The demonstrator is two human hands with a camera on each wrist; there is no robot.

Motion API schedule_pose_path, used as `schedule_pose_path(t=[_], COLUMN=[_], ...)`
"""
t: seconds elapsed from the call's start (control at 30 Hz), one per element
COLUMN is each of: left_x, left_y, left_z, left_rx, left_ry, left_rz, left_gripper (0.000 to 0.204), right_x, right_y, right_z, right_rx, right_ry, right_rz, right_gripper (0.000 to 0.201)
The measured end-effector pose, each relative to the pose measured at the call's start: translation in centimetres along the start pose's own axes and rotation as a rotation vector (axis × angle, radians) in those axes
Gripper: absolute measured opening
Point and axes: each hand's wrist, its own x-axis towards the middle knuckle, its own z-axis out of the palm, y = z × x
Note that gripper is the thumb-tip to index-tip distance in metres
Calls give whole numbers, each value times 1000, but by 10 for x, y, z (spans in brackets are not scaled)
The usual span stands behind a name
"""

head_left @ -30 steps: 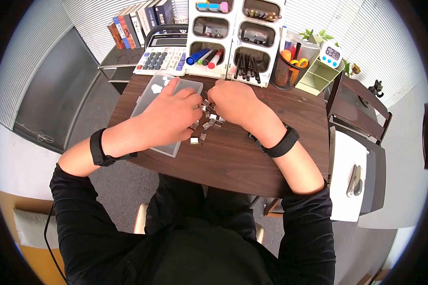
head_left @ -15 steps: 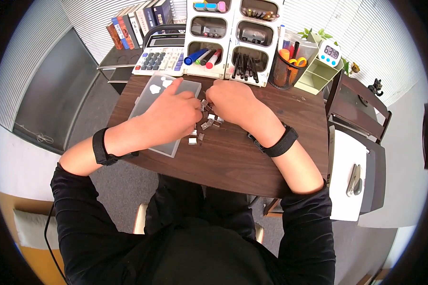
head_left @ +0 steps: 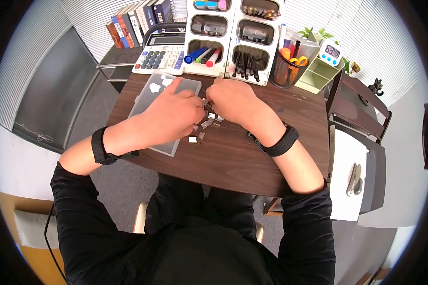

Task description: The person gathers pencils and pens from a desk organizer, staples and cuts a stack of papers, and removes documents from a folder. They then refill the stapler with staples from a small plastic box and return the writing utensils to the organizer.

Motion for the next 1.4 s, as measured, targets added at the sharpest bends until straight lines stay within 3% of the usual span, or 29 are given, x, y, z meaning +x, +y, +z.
schedule_pose_path(t=[0.2,0.4,0.47,0.57,0.8,0.9,1.0,1.1,1.17,1.2,1.27,1.4], left_x=[-5,-19,-20,-16,-1,-1,-8,-20,-25,-26,-28,-25], left_y=[-5,-21,-16,-8,-9,-7,-15,-27,-31,-31,-29,-6], left_z=[-12,-18,-11,-6,7,0,-10,-22,-26,-23,-14,-12], left_rx=[-2,83,-10,-75,-45,-39,-55,-3,65,66,-114,-158], left_ry=[52,60,120,72,70,43,122,157,-20,-17,145,96], left_rz=[-18,-137,-90,12,94,72,19,-107,-209,-211,-112,77], left_gripper=[12,15,18,19,13,12,11,11,13,13,17,26], right_x=[1,3,2,1,2,1,2,1,2,2,2,2], right_y=[1,-2,-2,-2,0,-1,1,0,0,0,0,-1], right_z=[-3,-7,-8,-4,-2,-4,1,1,-1,0,-2,-3], right_rx=[-16,-11,-19,-21,-4,-6,-15,-8,0,8,11,6], right_ry=[-18,-60,-62,-35,-13,-16,-2,0,-7,-12,-20,-32], right_rz=[-2,19,11,-3,-8,-2,5,1,-3,5,13,6], right_gripper=[9,9,9,9,9,9,8,9,10,10,10,9])
